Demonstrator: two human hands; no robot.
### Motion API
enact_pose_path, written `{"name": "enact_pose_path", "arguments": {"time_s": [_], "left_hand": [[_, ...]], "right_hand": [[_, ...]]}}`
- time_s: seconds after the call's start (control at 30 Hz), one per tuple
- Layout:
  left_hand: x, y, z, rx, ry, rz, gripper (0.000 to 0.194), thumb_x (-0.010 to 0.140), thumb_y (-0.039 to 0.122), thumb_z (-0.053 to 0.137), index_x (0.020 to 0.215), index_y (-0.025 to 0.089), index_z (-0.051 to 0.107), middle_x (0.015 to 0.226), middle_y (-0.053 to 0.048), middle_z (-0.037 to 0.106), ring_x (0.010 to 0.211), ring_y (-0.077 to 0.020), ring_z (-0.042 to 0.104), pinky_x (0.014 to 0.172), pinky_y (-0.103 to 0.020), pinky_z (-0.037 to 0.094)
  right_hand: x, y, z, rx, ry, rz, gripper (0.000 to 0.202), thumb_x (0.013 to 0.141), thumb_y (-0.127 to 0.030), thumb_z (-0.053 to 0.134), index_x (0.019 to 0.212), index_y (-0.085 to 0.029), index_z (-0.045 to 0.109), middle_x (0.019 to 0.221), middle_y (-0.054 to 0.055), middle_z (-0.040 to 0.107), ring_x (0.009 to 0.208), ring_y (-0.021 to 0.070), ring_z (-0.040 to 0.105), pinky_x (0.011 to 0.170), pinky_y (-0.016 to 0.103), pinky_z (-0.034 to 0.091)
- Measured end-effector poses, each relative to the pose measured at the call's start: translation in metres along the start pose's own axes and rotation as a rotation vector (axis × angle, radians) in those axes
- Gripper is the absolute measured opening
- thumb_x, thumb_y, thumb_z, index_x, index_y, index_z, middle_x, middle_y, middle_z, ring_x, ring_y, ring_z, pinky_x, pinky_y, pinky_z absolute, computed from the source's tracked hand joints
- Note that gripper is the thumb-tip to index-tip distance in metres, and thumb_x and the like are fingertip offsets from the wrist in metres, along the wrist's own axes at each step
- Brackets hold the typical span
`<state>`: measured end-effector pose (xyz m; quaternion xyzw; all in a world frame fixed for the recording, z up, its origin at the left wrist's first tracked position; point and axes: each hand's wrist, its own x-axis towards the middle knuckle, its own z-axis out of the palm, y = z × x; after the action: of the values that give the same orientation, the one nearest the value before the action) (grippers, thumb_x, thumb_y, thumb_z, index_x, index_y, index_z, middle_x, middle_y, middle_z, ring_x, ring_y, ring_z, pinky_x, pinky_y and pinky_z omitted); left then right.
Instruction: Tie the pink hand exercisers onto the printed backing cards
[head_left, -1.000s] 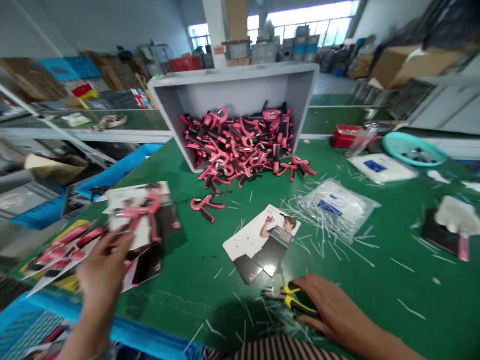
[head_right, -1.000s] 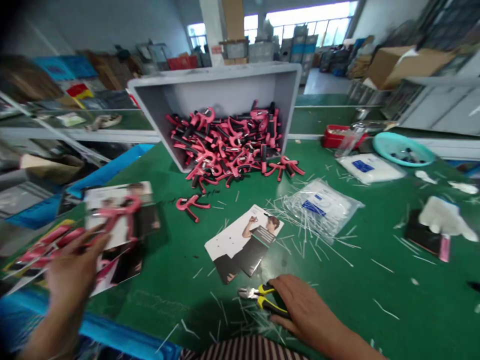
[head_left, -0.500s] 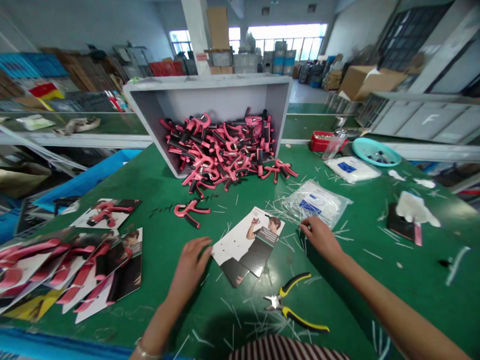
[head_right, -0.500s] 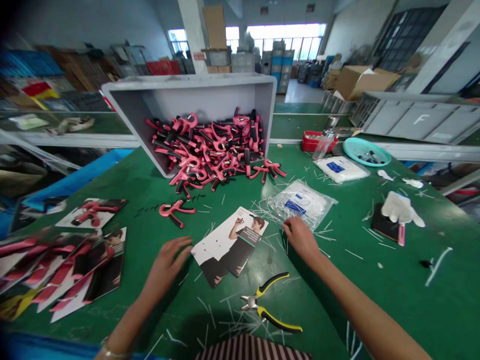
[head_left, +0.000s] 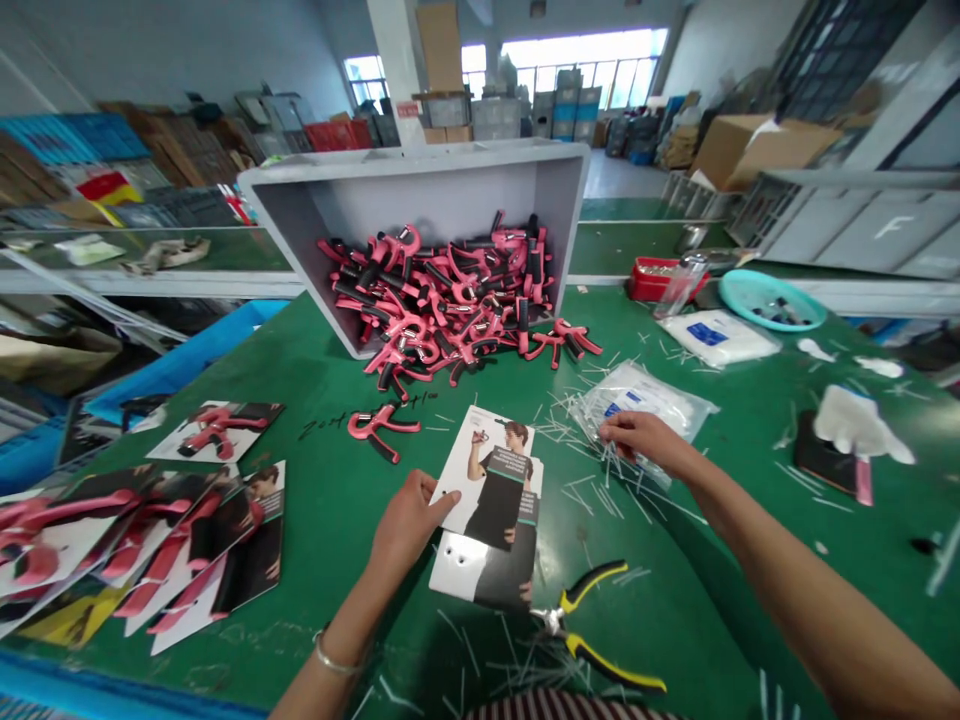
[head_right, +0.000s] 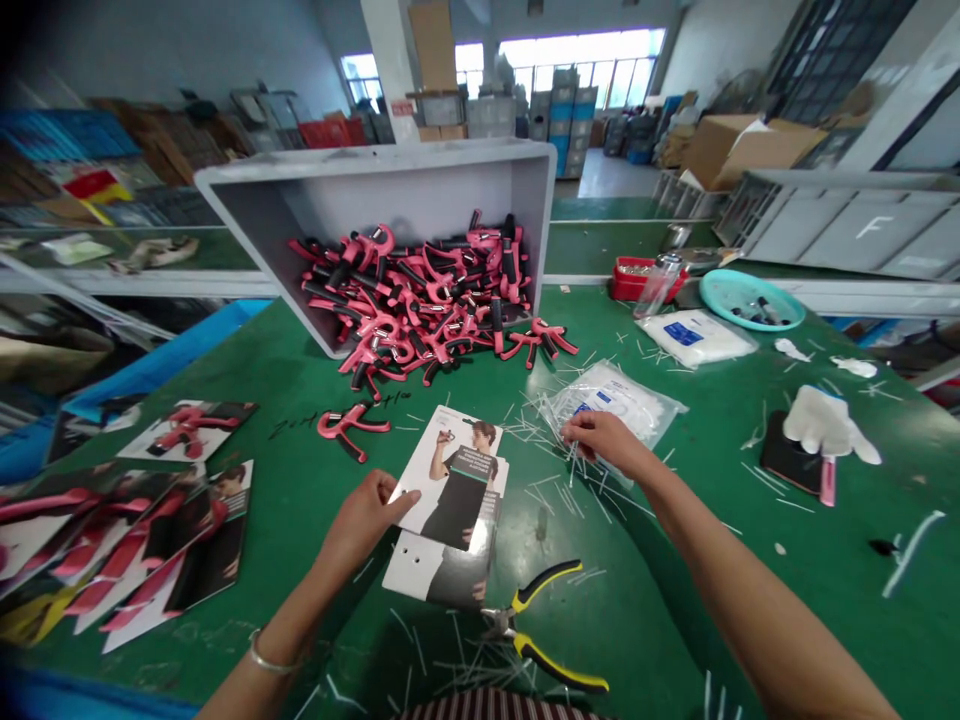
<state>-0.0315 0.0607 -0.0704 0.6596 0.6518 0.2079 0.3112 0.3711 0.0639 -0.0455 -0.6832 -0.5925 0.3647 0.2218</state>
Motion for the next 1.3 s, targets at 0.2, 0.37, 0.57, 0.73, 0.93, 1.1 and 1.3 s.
{"name": "enact_pose_path", "arguments": {"time_s": [0.2, 0.37, 0.57, 0.73, 0.93, 1.1, 1.3], "left_hand": [[-0.029, 0.02, -0.014, -0.68, -0.208, -0.142, 0.04, 0.078, 0.04, 0.064, 0.109, 0.017, 0.05, 0.082, -0.002, 0.065, 0.061, -0.0154, 0.061, 0.053, -0.025, 0.044], [-0.064, 0.014, 0.001, -0.926, -0.338, -0.244, 0.04, 0.073, 0.03, 0.066, 0.108, 0.017, 0.051, 0.083, -0.002, 0.065, 0.056, -0.0133, 0.059, 0.043, -0.021, 0.044], [-0.108, -0.006, -0.012, -1.028, -0.273, -0.321, 0.048, 0.071, 0.026, 0.066, 0.115, 0.019, 0.049, 0.085, -0.001, 0.065, 0.058, -0.0125, 0.06, 0.048, -0.02, 0.045], [-0.122, -0.017, -0.013, -1.101, -0.301, -0.37, 0.045, 0.077, 0.03, 0.064, 0.118, 0.018, 0.049, 0.09, -0.003, 0.068, 0.065, -0.0141, 0.063, 0.057, -0.022, 0.046], [-0.112, -0.023, 0.006, -1.032, -0.249, -0.321, 0.041, 0.074, 0.022, 0.062, 0.113, 0.016, 0.05, 0.088, -0.003, 0.069, 0.065, -0.0143, 0.063, 0.058, -0.023, 0.045], [-0.11, -0.021, 0.006, -0.983, -0.242, -0.318, 0.04, 0.076, 0.022, 0.059, 0.114, 0.018, 0.049, 0.095, -0.004, 0.07, 0.067, -0.015, 0.063, 0.058, -0.023, 0.046], [-0.108, -0.014, -0.002, -0.922, -0.249, -0.319, 0.043, 0.08, 0.033, 0.061, 0.119, 0.018, 0.05, 0.086, -0.001, 0.069, 0.064, -0.0153, 0.062, 0.057, -0.023, 0.045]], "right_hand": [[-0.024, -0.037, 0.032, 0.494, -0.285, -0.06, 0.038, 0.082, -0.053, 0.062, 0.087, -0.016, 0.057, 0.066, -0.001, 0.064, 0.051, 0.0106, 0.058, 0.049, 0.023, 0.046], [-0.037, -0.064, 0.068, 0.529, -0.405, -0.109, 0.033, 0.086, -0.049, 0.06, 0.088, -0.017, 0.054, 0.057, -0.005, 0.059, 0.047, 0.0098, 0.056, 0.051, 0.022, 0.042], [-0.04, -0.089, 0.102, 0.449, -0.34, -0.179, 0.032, 0.089, -0.05, 0.056, 0.092, -0.018, 0.054, 0.061, -0.003, 0.061, 0.053, 0.0122, 0.059, 0.056, 0.026, 0.047], [-0.06, -0.115, 0.14, 0.552, -0.22, -0.229, 0.025, 0.09, -0.046, 0.056, 0.093, -0.021, 0.053, 0.076, 0.001, 0.067, 0.065, 0.0145, 0.064, 0.066, 0.03, 0.053], [-0.088, -0.108, 0.18, 0.408, -0.041, -0.263, 0.018, 0.094, -0.044, 0.052, 0.097, -0.026, 0.054, 0.093, 0.007, 0.068, 0.083, 0.0229, 0.068, 0.082, 0.041, 0.053], [-0.097, -0.093, 0.185, 0.402, -0.008, -0.236, 0.02, 0.096, -0.045, 0.048, 0.103, -0.027, 0.052, 0.088, 0.007, 0.069, 0.077, 0.0238, 0.069, 0.077, 0.04, 0.055], [-0.095, -0.092, 0.191, 0.358, -0.011, -0.312, 0.02, 0.098, -0.041, 0.046, 0.104, -0.025, 0.055, 0.089, 0.005, 0.07, 0.075, 0.02, 0.069, 0.074, 0.035, 0.055]]}}
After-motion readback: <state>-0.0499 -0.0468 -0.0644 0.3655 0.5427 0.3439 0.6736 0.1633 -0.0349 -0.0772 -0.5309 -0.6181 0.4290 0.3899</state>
